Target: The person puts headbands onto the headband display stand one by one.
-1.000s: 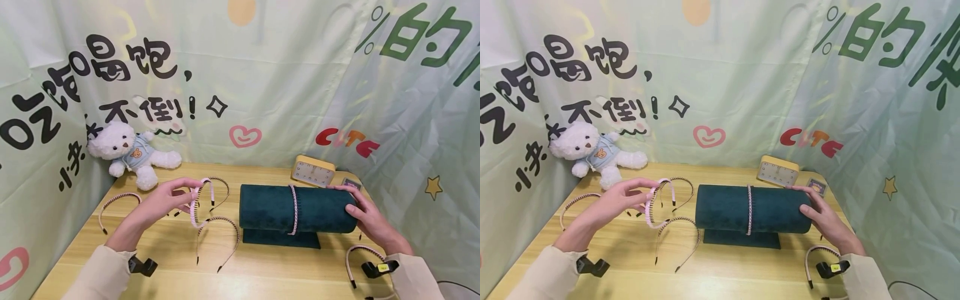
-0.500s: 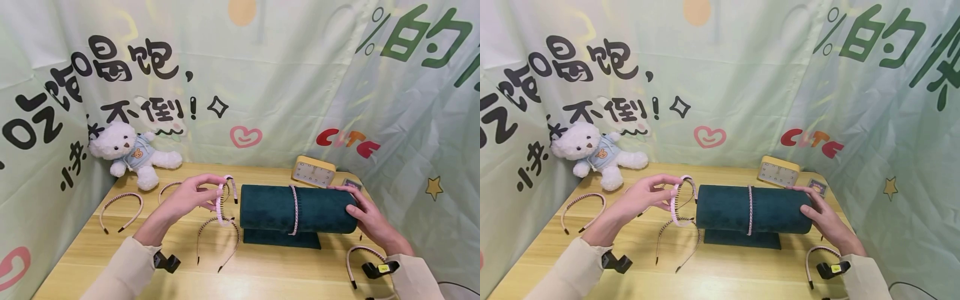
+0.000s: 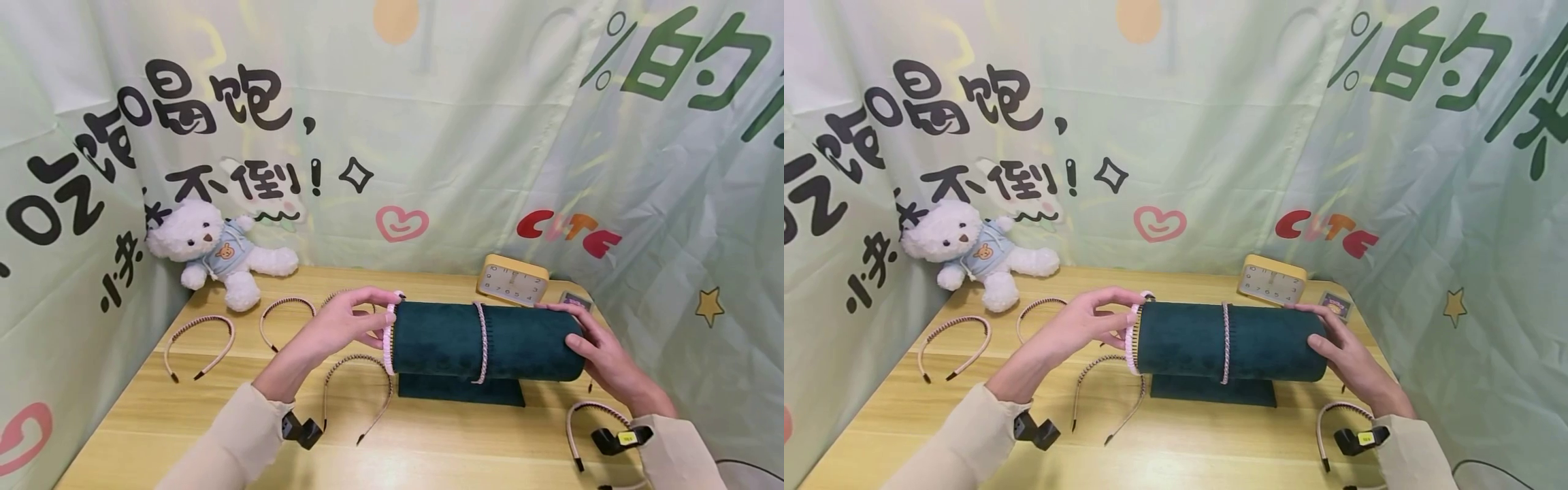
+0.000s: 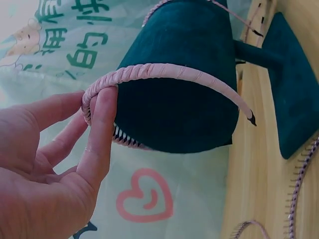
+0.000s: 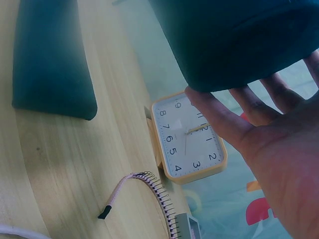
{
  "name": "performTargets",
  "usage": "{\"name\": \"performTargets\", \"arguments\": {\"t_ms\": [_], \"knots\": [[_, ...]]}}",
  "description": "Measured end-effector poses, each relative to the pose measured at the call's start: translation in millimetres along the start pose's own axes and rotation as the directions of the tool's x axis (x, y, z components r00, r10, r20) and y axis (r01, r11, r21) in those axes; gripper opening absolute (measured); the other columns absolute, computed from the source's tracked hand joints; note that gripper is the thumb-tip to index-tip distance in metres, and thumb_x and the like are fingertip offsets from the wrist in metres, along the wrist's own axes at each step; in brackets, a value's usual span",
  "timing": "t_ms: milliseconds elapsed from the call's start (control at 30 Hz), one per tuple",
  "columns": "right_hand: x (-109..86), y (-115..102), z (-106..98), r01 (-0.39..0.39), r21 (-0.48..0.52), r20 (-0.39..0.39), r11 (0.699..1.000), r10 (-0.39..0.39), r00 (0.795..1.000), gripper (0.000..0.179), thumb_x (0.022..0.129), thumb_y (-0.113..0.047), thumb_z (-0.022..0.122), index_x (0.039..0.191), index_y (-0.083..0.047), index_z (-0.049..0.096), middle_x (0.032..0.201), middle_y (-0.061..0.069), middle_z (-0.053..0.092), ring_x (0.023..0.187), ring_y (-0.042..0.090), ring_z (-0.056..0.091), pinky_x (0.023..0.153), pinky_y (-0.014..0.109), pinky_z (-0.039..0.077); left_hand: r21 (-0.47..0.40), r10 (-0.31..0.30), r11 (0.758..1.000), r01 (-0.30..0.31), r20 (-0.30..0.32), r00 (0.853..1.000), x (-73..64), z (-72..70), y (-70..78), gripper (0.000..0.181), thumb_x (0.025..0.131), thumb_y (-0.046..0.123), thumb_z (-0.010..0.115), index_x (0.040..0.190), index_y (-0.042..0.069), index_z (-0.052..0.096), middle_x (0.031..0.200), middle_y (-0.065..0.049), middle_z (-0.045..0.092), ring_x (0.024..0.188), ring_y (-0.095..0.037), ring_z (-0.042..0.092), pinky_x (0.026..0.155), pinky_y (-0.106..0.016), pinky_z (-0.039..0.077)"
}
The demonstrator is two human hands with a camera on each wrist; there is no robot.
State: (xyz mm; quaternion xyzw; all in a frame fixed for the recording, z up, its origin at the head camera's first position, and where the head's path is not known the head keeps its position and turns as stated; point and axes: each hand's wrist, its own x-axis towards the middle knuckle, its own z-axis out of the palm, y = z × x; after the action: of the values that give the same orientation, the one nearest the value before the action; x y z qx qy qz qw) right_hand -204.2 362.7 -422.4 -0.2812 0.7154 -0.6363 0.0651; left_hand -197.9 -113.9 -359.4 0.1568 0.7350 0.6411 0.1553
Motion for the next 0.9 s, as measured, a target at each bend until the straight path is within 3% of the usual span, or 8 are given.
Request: {"name": "performTargets", "arguments": {"t_ms": [433,733,900], "knots": [[-1.3,-1,1,-0.008,0.01,-0.007,1.0,0.008,1.0,0.047,0.118,-0.01,0.037,0.164,-0.008,0.036,0.164,-0.012,0.049,0.136,0.005,0.057,0.104,0.023,0.057,-0.021,-0.021,1.0,0.021,-0.018,1.0,4.1,9.6,-2.6,0.051,0.102,0.016,0.078,0.151,0.011,0.064,0.14,-0.017,0.062,0.088,-0.023,0.072,0.082,-0.041,0.069],[-0.9,0,1,0.007,0.026,0.0,1.0,-0.007,1.0,0.047,0.118,-0.011,0.037,0.165,-0.005,0.034,0.163,-0.012,0.05,0.137,0.005,0.057,0.104,0.023,0.057,-0.033,-0.012,0.999,0.012,0.005,1.0,9.3,13.1,-4.8,0.051,0.103,0.013,0.077,0.152,0.01,0.064,0.113,-0.012,0.059,0.079,-0.019,0.071,0.079,-0.041,0.069],[-0.5,0,1,0.005,0.022,-0.004,1.0,-0.005,1.0,0.048,0.118,-0.01,0.037,0.165,-0.002,0.032,0.165,-0.009,0.049,0.137,0.004,0.057,0.104,0.023,0.057,0.007,0.014,1.0,-0.014,0.017,1.0,10.8,13.2,-8.0,0.05,0.105,0.017,0.076,0.153,0.012,0.063,0.109,-0.011,0.058,0.08,-0.022,0.071,0.076,-0.044,0.069]]}}
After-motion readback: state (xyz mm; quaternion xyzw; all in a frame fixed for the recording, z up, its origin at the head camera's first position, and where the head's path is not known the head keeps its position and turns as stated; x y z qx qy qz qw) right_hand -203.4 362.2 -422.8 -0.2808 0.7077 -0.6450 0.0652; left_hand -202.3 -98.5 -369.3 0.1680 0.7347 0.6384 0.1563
